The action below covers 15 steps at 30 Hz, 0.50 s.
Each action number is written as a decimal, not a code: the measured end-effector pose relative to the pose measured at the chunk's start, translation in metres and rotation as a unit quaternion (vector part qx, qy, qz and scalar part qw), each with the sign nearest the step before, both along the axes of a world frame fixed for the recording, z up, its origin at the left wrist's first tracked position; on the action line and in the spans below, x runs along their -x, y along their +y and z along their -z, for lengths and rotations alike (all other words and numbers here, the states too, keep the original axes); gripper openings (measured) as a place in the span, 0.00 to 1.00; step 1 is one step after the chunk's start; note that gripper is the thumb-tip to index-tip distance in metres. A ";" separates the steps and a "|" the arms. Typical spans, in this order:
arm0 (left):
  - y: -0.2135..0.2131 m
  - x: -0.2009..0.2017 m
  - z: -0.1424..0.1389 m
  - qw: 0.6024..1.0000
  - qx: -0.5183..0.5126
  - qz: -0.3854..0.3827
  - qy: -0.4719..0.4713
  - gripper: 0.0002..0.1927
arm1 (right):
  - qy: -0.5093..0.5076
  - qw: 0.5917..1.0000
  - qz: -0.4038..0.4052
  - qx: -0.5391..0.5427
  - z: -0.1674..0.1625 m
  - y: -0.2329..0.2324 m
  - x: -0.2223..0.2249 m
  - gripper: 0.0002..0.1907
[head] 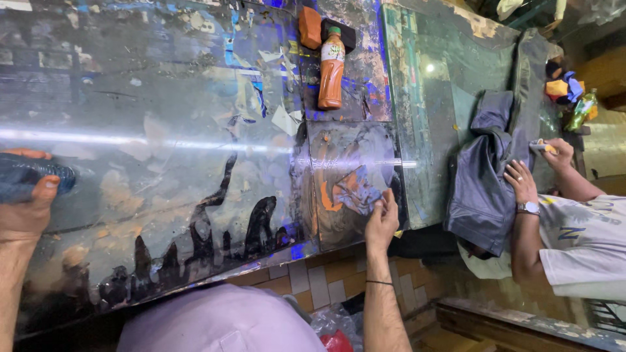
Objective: The person rubs an orange conditioning or dye product from a bottle onto a sponge and works it over the surface and sleeve of a tan leather jacket laid on a glass worktop. They then wipe the worktop with a cloth, handle a water bottle, and continue wiping the counter while another person works on a dark garment nearby.
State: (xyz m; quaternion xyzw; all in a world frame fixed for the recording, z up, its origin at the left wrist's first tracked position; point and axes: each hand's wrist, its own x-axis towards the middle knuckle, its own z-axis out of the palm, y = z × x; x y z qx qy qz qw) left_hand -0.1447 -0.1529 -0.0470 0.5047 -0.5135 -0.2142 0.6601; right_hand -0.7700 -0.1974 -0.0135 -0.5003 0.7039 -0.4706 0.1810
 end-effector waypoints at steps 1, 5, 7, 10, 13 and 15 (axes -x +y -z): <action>0.000 -0.001 0.003 0.999 -0.016 -0.009 -0.026 0.27 | 0.047 0.999 -0.015 0.015 0.002 -0.001 -0.002 0.21; 0.008 -0.008 0.011 0.984 -0.106 -0.053 -0.134 0.23 | 0.320 0.934 -0.155 0.042 0.016 -0.002 -0.015 0.15; 0.007 -0.008 0.012 0.985 -0.106 -0.046 -0.129 0.23 | 0.345 0.924 -0.154 0.051 0.020 -0.001 -0.015 0.17; 0.004 -0.006 0.010 0.997 -0.057 -0.017 -0.053 0.25 | 0.329 0.936 -0.124 0.020 0.018 -0.001 -0.005 0.14; 0.004 -0.004 0.010 0.997 -0.059 -0.025 -0.045 0.26 | 0.219 0.973 -0.067 -0.009 0.012 -0.005 0.012 0.14; 0.004 -0.004 0.010 0.996 -0.060 -0.031 -0.065 0.25 | 0.180 0.983 -0.037 -0.006 0.010 -0.012 0.023 0.15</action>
